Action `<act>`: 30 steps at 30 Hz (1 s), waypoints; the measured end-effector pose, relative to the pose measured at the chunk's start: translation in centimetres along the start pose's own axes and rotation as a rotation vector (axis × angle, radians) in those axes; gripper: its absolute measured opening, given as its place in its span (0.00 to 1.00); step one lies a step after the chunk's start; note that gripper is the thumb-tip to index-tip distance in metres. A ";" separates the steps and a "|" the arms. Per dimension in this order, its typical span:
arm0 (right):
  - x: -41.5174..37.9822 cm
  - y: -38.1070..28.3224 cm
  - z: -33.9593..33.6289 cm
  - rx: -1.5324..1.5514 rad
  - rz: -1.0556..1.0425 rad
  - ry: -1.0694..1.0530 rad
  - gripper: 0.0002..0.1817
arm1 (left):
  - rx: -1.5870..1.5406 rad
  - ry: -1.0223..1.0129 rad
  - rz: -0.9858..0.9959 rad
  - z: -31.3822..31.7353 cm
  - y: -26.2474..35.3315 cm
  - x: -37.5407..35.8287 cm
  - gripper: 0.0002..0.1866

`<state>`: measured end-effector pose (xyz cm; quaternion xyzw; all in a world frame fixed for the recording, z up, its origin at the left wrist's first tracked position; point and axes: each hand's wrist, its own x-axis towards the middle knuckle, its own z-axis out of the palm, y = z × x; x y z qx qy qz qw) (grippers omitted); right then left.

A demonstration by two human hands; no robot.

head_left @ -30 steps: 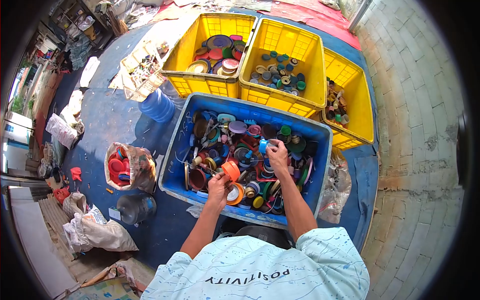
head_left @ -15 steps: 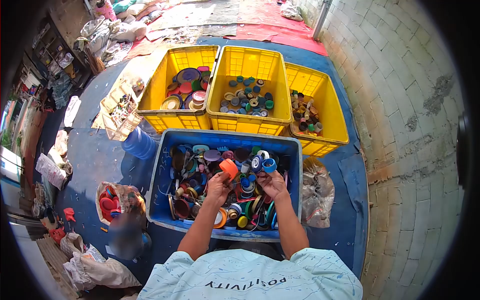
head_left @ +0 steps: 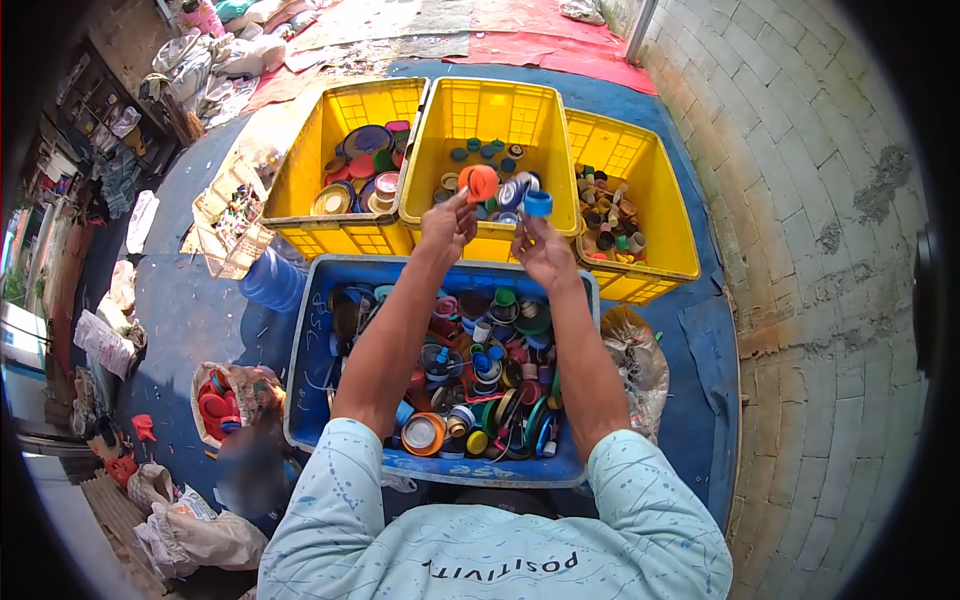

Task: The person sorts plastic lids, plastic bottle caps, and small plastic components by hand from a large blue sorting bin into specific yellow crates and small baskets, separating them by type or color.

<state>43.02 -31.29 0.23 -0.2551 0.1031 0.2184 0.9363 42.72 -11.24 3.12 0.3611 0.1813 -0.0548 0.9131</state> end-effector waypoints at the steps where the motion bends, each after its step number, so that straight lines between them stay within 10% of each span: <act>1: 0.6 -1.4 1.7 -0.073 -0.011 0.017 0.13 | 0.024 0.132 0.021 1.8 1.0 -0.2 0.10; 16: -16.6 7.9 -13.8 -0.220 0.042 0.548 0.10 | -0.210 0.475 -0.264 -17.4 -14.4 -15.1 0.06; 30: -15.4 15.1 -13.6 -1.688 -0.277 0.368 0.09 | -0.158 0.523 -0.240 -17.2 -15.8 -26.4 0.07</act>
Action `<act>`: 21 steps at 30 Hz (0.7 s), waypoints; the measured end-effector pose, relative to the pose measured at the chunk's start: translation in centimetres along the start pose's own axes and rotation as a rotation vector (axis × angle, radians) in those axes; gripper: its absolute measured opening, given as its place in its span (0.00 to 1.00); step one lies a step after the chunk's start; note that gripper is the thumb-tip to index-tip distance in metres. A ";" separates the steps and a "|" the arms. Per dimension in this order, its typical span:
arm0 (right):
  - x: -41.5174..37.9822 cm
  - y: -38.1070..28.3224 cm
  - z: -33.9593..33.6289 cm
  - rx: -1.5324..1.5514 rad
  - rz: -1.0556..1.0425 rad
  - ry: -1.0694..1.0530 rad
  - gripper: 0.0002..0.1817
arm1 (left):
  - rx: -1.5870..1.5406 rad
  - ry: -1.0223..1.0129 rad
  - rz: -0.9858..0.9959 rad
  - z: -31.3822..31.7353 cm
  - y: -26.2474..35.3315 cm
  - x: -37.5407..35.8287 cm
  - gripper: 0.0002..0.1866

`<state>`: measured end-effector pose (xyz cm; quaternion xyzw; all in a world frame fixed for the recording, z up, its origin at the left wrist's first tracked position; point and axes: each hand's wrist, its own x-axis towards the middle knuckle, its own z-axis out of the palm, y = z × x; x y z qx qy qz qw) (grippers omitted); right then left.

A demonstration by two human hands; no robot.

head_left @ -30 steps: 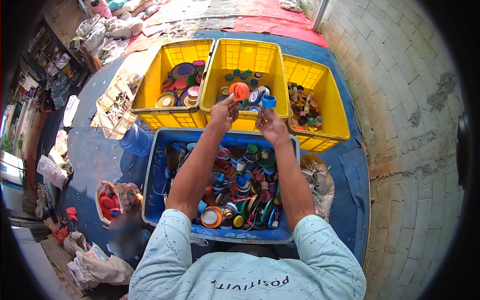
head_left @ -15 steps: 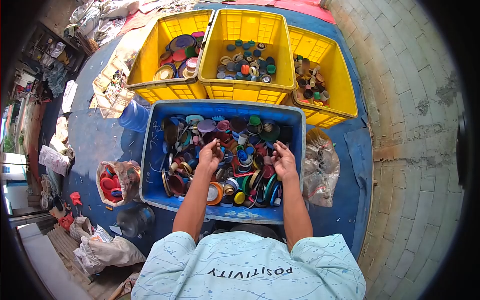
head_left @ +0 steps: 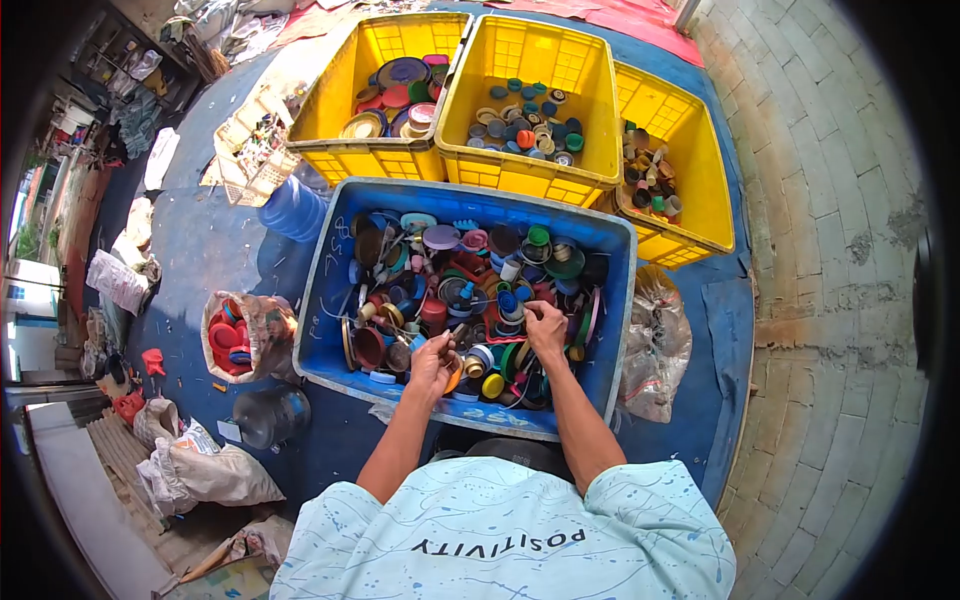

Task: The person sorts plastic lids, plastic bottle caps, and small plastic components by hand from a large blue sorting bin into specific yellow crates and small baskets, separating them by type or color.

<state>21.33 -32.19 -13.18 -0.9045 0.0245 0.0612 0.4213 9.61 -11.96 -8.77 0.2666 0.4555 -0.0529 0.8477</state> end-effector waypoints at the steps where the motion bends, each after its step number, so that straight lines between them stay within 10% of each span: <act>1: 0.1 -0.4 0.3 -0.084 -0.105 0.014 0.12 | 0.013 0.014 0.013 -0.1 0.1 -0.4 0.06; 9: 0.3 -1.9 3.4 -0.455 -0.258 -0.001 0.29 | -0.031 0.026 0.019 -2.2 -0.3 -2.3 0.05; 21: 0.2 -1.9 2.4 -0.426 -0.249 0.053 0.20 | 0.100 0.009 0.015 0.7 -0.3 0.8 0.05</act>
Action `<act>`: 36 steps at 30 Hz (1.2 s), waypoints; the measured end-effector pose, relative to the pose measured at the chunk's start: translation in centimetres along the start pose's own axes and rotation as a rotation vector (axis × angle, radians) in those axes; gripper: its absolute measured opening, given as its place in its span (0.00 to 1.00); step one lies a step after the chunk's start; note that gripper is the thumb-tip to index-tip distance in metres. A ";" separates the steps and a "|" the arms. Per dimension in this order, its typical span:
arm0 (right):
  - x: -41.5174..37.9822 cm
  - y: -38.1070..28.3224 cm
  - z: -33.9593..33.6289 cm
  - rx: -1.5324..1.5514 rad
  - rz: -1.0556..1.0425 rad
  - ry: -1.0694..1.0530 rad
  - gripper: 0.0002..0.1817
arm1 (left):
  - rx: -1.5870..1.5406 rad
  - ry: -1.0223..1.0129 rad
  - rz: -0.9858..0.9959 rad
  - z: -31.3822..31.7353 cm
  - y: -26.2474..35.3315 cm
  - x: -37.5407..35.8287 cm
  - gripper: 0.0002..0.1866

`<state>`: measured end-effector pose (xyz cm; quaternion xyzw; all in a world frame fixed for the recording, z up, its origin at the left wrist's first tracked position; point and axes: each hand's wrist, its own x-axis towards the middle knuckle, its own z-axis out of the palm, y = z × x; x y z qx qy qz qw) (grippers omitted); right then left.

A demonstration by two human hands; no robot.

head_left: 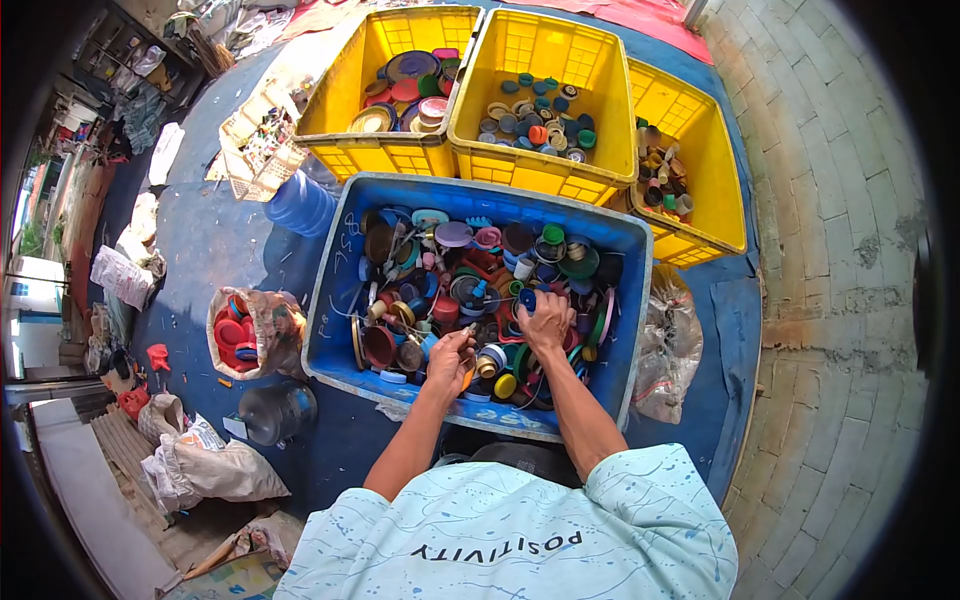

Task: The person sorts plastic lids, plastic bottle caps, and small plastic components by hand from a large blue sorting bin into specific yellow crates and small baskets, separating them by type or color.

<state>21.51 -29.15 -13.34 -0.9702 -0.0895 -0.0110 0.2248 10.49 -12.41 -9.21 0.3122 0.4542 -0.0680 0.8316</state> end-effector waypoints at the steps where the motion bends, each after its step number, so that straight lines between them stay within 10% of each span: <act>1: -0.1 -0.2 -1.1 0.071 0.029 0.061 0.20 | 0.028 -0.004 0.020 0.5 0.0 0.8 0.05; 15: -7.3 1.6 -15.4 1.571 0.692 0.020 0.17 | 1.237 0.188 0.648 9.5 -1.8 11.1 0.22; 36: -8.0 2.7 -16.7 1.808 0.713 -0.033 0.09 | 1.168 0.265 0.631 9.7 -0.2 7.1 0.26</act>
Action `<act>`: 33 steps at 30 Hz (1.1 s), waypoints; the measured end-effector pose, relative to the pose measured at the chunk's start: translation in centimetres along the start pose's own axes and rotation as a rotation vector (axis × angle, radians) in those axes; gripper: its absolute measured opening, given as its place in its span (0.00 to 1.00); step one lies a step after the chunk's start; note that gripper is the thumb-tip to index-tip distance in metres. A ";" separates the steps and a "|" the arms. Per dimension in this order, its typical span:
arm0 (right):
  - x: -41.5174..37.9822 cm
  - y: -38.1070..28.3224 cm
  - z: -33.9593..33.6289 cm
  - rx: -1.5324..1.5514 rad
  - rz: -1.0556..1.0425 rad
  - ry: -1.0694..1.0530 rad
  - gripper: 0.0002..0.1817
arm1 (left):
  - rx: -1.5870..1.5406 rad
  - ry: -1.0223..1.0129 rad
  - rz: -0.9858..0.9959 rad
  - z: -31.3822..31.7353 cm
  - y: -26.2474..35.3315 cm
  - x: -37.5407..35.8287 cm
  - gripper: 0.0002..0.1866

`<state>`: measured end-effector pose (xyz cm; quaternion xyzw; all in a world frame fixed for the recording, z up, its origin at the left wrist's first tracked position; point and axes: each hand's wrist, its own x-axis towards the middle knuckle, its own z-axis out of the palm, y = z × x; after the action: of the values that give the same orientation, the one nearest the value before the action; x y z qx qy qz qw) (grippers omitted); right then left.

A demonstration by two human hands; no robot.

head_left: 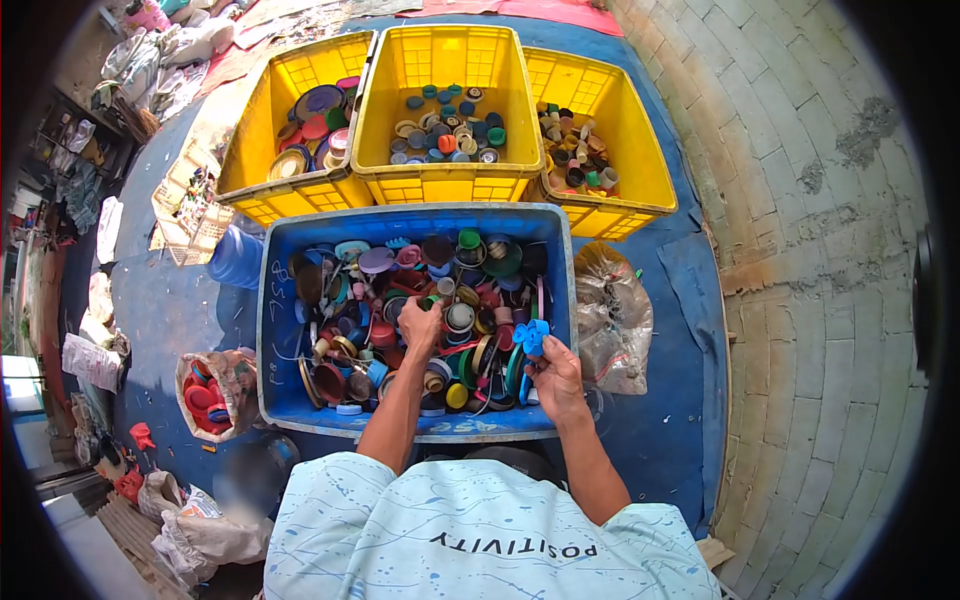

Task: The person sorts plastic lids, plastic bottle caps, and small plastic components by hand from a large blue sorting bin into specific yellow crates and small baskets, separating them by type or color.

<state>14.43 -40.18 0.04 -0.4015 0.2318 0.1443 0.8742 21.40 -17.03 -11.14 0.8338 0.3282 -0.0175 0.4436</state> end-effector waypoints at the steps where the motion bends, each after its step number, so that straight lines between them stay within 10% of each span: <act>1: 0.3 -0.2 0.1 0.020 0.002 -0.022 0.08 | -0.073 -0.020 0.024 -0.8 0.6 -0.5 0.27; 6: 1.3 -1.6 0.6 0.112 -0.002 -0.158 0.09 | -0.790 -0.287 -0.110 -4.1 6.2 -4.2 0.21; 17: 5.4 -6.4 -1.4 0.228 -0.115 -0.057 0.10 | -1.214 -0.853 -0.543 2.6 12.5 -5.1 0.12; 33: 18.2 -20.5 -3.9 0.335 -0.254 0.010 0.11 | -1.081 -0.783 -0.307 14.9 30.4 0.5 0.18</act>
<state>37.82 -55.03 1.33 -0.2772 0.2045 -0.0096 0.9387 42.77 -39.88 1.79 0.3715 0.2209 -0.2143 0.8759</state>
